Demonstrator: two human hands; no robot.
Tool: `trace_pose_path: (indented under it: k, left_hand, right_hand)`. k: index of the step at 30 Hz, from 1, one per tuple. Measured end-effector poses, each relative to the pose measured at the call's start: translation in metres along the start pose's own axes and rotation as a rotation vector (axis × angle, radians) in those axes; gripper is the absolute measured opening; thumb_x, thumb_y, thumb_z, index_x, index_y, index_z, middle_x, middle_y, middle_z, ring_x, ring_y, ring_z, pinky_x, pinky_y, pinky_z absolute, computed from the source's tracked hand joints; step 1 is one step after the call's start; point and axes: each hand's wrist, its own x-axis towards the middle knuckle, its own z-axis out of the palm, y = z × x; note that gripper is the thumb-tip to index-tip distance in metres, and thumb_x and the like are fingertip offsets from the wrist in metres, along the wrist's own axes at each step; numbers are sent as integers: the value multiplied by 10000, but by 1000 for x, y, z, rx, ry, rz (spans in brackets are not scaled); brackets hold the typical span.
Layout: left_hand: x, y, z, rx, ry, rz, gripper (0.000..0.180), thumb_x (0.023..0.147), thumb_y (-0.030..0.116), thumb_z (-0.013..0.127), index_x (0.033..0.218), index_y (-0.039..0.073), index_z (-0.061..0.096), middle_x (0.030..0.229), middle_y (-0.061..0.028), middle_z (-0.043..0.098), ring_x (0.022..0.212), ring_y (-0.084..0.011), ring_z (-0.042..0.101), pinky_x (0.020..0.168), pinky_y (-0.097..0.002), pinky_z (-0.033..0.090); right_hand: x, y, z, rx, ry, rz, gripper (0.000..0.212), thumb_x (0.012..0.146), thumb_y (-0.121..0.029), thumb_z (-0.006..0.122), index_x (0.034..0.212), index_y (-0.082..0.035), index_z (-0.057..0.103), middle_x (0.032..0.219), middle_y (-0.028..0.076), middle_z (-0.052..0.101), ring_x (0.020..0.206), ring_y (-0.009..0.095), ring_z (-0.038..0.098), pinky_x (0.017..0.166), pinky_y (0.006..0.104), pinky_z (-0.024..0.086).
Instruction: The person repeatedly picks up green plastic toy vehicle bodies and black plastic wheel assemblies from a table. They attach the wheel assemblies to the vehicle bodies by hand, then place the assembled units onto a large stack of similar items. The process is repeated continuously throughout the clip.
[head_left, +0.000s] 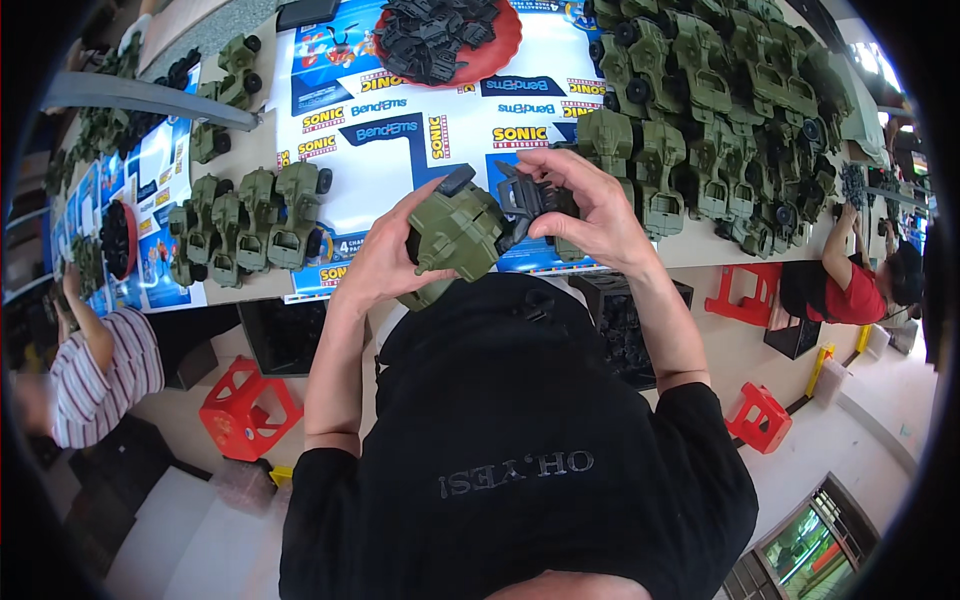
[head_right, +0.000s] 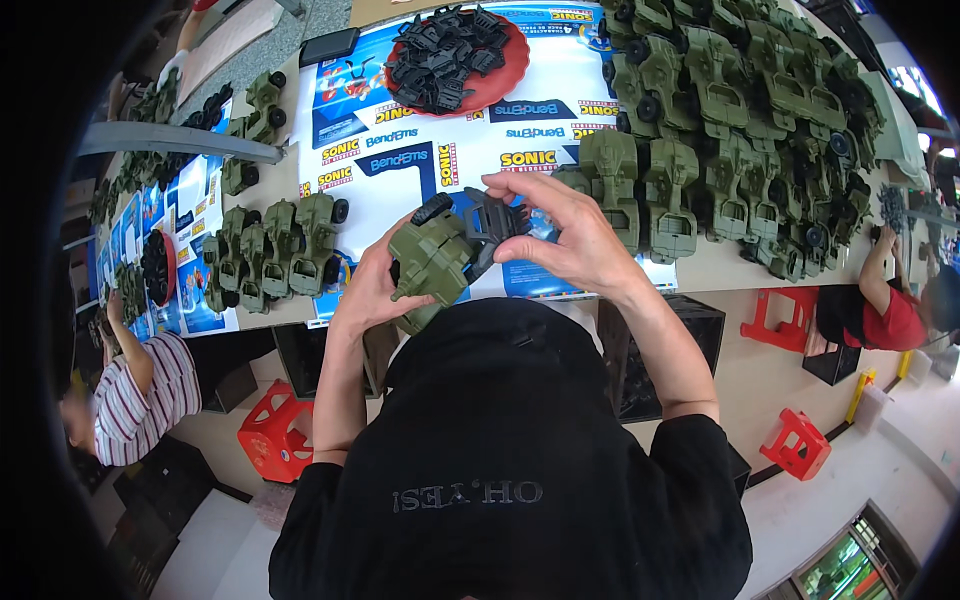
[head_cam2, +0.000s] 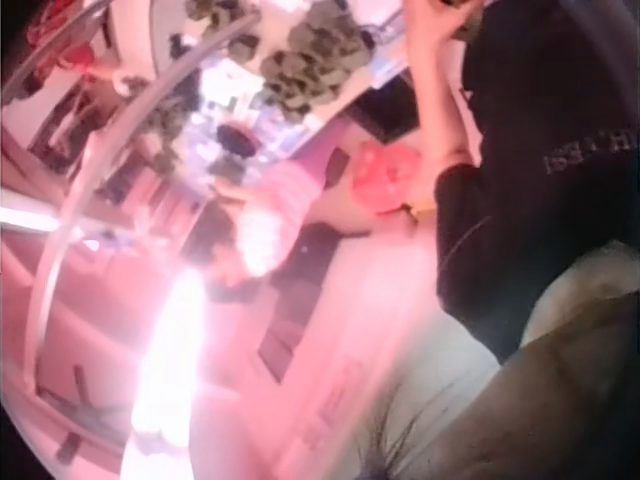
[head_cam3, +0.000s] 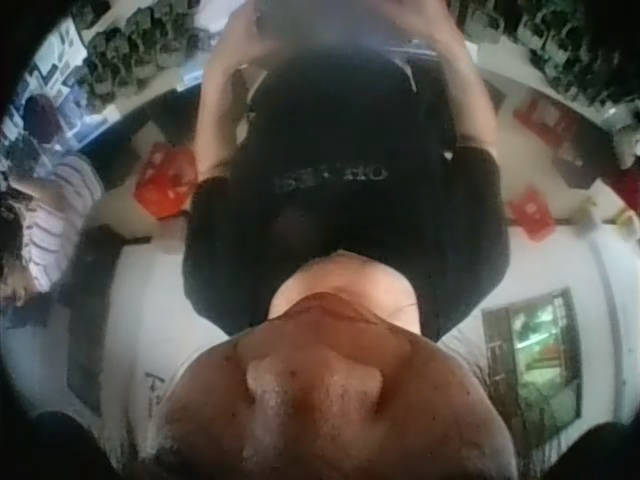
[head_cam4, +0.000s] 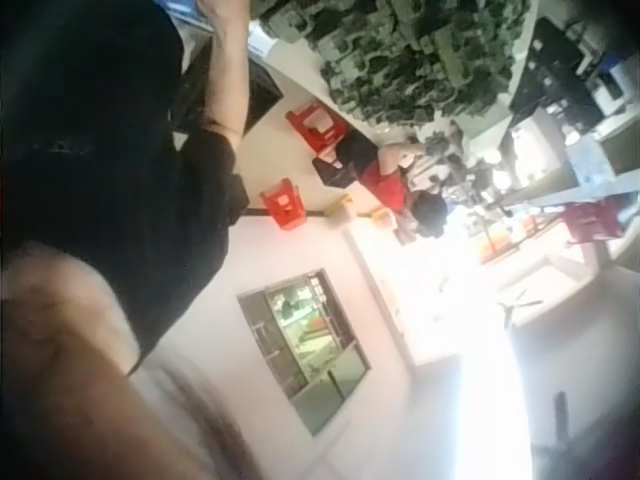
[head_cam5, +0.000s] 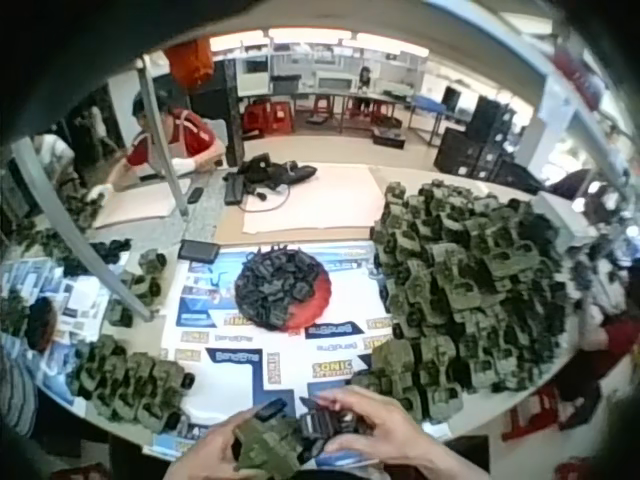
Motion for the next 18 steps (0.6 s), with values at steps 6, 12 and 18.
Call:
trace_pose_path:
  k: [6,12,18]
  left_hand:
    - [4,21,-13,96,-235,-133,953,561,411,842,1308,-1,415,1077,-197,624,1032,-346,599,890,-390,462]
    - [5,32,-20,-1,-359,-195,805,620,465,808,1177,-44,527,1006,-178,648,934,-267,634,830,-349,476]
    - [8,52,-18,-229,-410,-417,748,674,457,784,1141,-75,540,980,-151,638,891,-203,606,793,-310,473]
  right_hand:
    - [9,1,-7,21,-179,-104,556,686,-167,763,1196,-40,581,1146,105,559,1074,247,533,920,345,425]
    - [7,17,-4,393,-277,146,526,802,-262,697,1257,-47,547,1188,66,527,933,119,509,764,247,438]
    - [2,35,0,680,-251,321,527,890,-368,592,1272,-13,523,942,-12,594,741,37,465,656,179,390]
